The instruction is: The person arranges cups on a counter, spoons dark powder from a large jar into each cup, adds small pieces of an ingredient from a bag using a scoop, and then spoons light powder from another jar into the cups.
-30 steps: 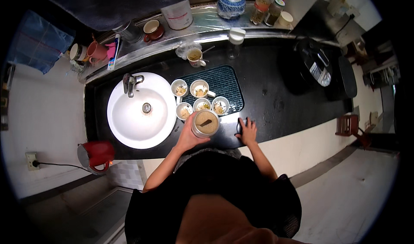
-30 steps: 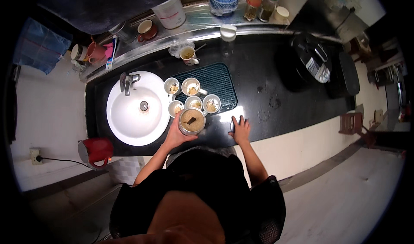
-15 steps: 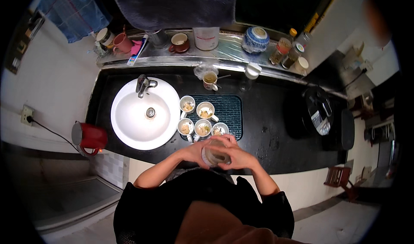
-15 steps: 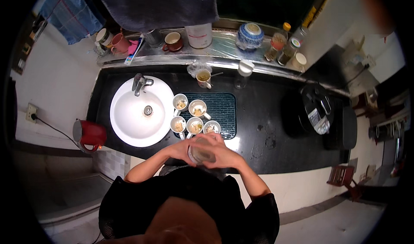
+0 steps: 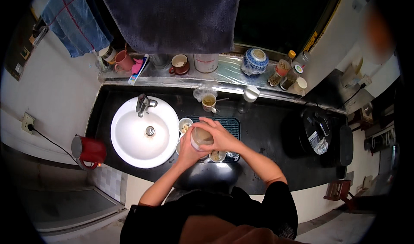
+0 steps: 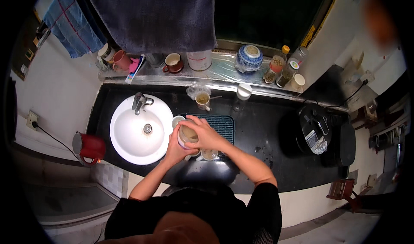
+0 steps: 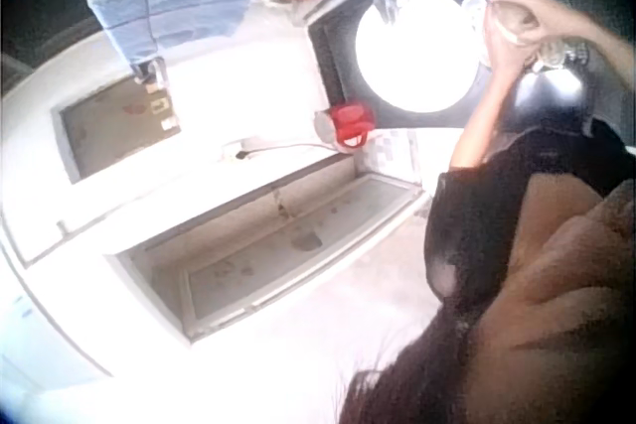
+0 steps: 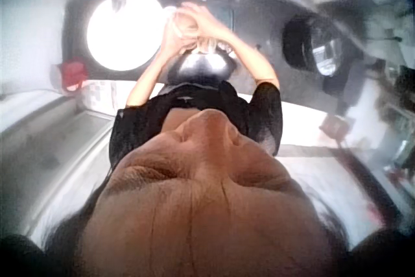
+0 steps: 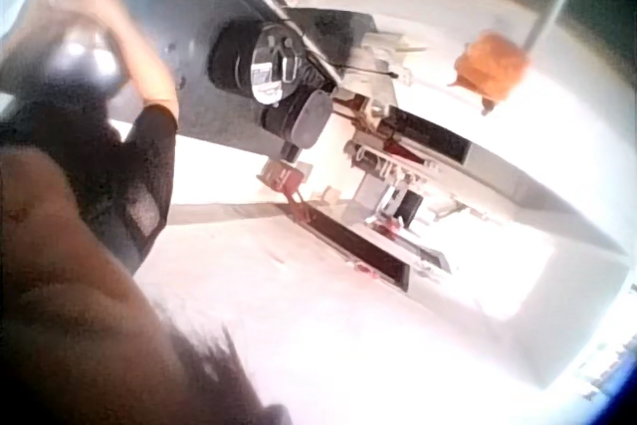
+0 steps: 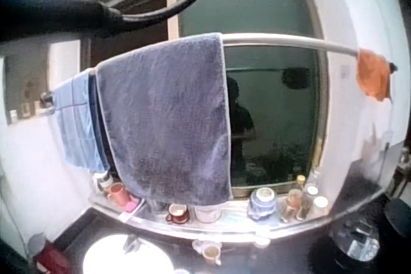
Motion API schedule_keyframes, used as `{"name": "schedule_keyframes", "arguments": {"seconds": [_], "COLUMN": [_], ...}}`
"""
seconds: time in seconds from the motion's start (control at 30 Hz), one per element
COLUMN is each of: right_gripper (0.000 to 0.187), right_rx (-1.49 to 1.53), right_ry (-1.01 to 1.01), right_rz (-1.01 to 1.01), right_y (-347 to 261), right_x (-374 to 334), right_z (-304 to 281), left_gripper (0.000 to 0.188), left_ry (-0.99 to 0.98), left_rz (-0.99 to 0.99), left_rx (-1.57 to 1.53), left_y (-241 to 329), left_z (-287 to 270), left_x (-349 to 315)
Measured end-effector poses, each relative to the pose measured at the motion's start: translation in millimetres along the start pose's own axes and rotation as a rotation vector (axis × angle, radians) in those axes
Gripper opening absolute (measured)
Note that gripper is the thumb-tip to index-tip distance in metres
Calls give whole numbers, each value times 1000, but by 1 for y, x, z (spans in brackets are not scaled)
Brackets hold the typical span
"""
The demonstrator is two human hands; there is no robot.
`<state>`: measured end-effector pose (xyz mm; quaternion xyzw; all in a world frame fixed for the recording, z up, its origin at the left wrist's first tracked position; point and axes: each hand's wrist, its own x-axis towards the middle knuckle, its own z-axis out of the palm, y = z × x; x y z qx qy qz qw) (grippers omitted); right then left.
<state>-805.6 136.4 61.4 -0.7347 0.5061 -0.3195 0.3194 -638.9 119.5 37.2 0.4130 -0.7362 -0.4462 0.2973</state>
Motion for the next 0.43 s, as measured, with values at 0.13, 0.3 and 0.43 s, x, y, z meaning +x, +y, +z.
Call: {"name": "schedule_keyframes", "arguments": {"seconds": [0.13,0.3,0.43], "right_gripper": [66,77,81], "right_rx": [-252,-568,-594], "right_ry": [165,575,635], "right_rz": [-173,295,515], "right_y": [57,126,176], "right_x": [59,128,172], "right_z": [-40,-102,-108], "left_gripper": [84,19,16], "left_ry": [217,-82,-360], "left_rz": [-30,-322,-689], "left_rx": [92,-97,4], "left_y": [-25,-110,-246], "left_z": [-6,-40,-99], "left_x": [-17,-111,-226]}}
